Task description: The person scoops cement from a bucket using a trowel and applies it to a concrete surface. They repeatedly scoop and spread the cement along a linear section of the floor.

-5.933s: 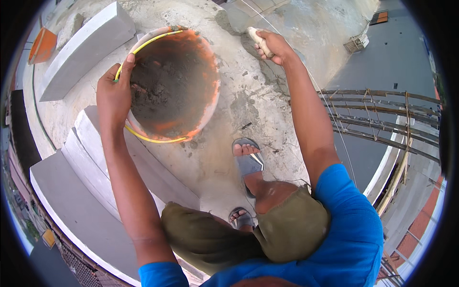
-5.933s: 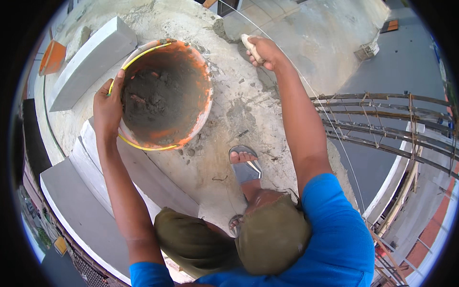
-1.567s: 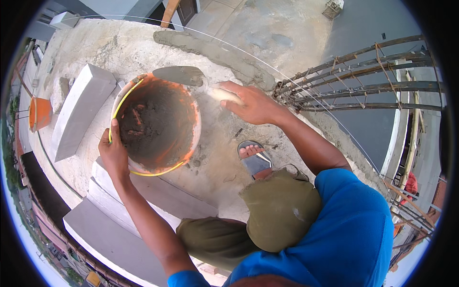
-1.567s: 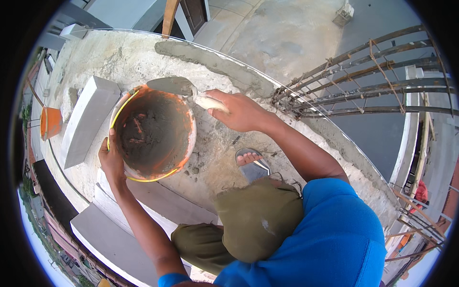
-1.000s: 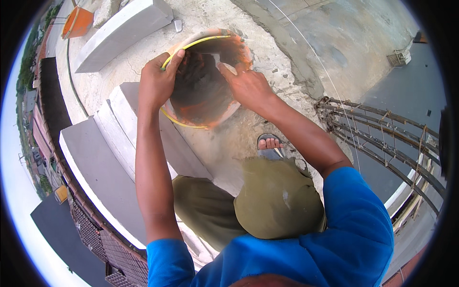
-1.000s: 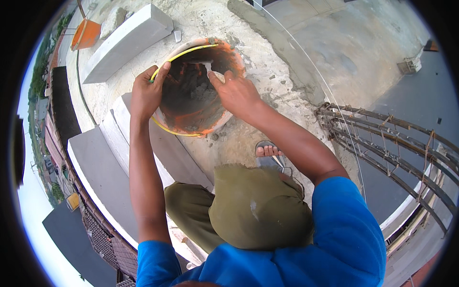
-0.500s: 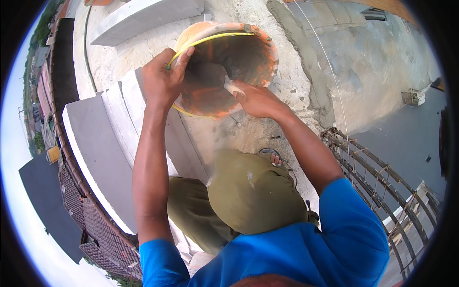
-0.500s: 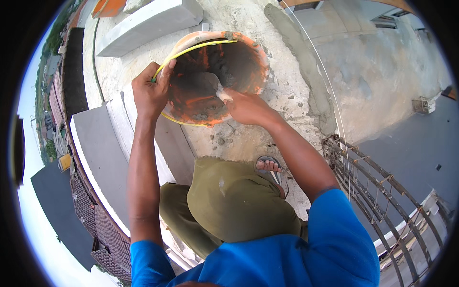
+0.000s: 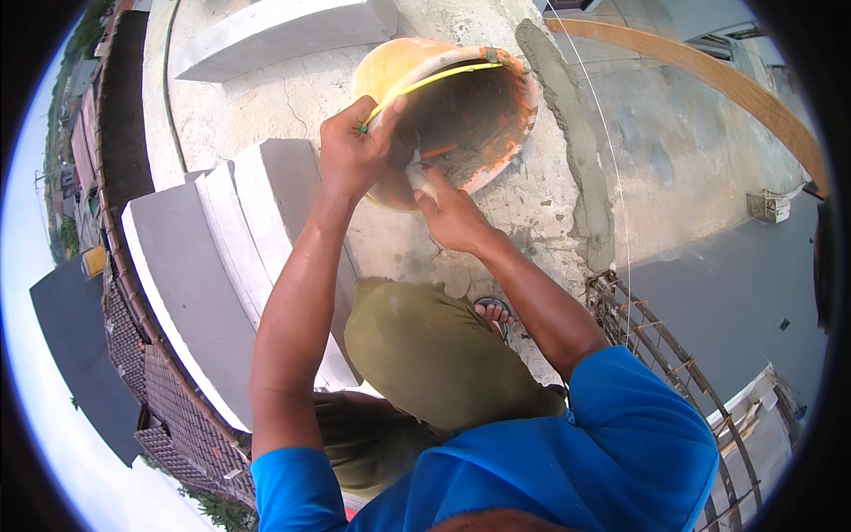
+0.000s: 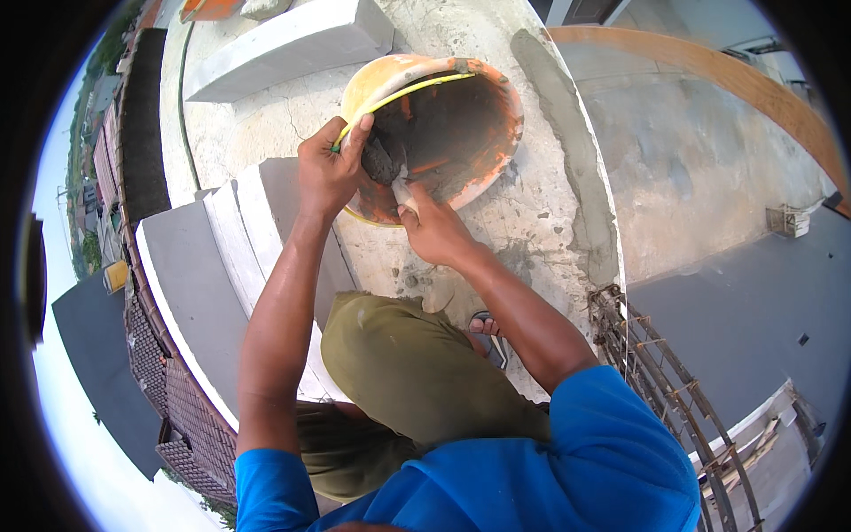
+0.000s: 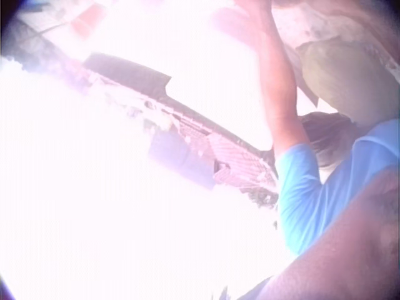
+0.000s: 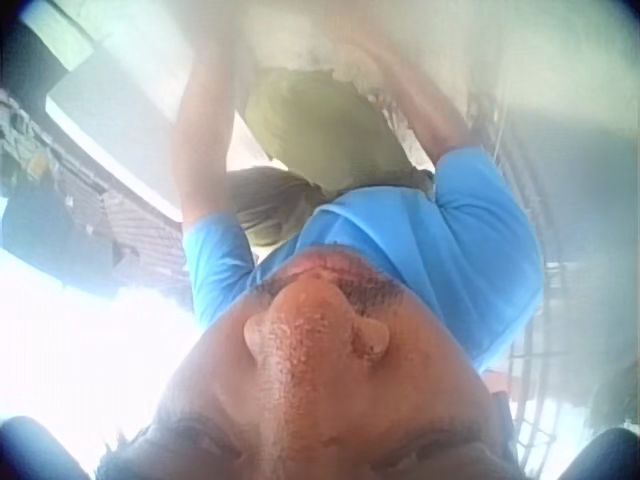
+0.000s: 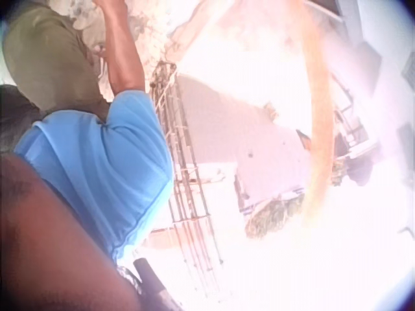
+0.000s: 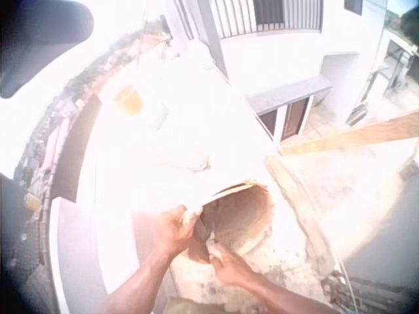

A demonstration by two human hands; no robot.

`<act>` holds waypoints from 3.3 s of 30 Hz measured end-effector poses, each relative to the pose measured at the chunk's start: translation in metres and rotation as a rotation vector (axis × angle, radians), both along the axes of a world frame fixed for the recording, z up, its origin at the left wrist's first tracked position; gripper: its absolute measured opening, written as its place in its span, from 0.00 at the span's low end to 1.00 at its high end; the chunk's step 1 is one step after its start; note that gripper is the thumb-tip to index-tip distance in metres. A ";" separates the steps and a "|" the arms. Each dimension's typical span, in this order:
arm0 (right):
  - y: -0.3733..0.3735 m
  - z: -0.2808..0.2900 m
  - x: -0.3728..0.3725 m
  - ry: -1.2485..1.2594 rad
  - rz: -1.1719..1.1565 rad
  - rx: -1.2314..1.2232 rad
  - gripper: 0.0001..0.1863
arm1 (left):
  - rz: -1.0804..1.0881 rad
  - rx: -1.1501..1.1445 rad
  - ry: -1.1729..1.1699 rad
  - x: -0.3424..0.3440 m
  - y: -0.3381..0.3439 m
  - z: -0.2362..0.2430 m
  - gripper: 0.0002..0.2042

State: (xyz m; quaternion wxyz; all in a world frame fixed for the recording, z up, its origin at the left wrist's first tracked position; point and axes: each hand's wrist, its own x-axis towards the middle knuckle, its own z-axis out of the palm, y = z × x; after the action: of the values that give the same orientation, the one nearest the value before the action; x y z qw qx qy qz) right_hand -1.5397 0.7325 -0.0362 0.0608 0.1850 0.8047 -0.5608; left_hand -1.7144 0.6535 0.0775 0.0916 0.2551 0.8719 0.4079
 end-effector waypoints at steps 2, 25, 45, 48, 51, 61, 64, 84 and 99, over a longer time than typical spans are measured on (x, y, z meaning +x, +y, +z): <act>0.009 0.013 -0.009 0.123 -0.104 -0.278 0.29 | 0.067 -0.003 -0.031 -0.007 0.001 -0.001 0.22; 0.217 -0.047 -0.117 -0.337 -0.361 0.944 0.31 | 0.282 0.075 -0.434 -0.138 -0.096 0.018 0.24; 0.155 0.082 0.043 -0.135 -0.613 -0.442 0.27 | 0.228 0.178 -0.311 -0.144 -0.087 0.017 0.21; 0.154 0.084 0.005 0.222 0.020 0.207 0.30 | 0.150 0.124 -0.240 -0.136 -0.058 0.012 0.21; 0.115 0.092 -0.080 0.001 0.334 0.639 0.34 | 0.166 0.028 -0.239 -0.119 -0.054 0.031 0.22; 0.079 0.060 -0.120 0.106 0.447 0.710 0.32 | 0.101 -0.035 -0.225 -0.131 -0.060 0.023 0.23; 0.076 0.051 -0.163 0.166 0.351 0.809 0.32 | 0.020 -0.106 -0.224 -0.154 -0.051 0.021 0.22; 0.035 0.091 -0.159 0.548 0.332 1.184 0.24 | 0.008 -0.083 -0.247 -0.145 -0.049 0.015 0.24; 0.134 0.067 -0.125 -0.084 0.540 0.485 0.27 | 0.053 -0.104 -0.121 -0.110 -0.030 0.017 0.27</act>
State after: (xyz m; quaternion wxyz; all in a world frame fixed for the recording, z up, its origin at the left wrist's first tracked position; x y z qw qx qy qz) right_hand -1.6646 0.8669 0.0311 0.1937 -0.0022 0.9310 -0.3093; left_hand -1.8244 0.6232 0.0944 0.1463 0.2017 0.8912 0.3790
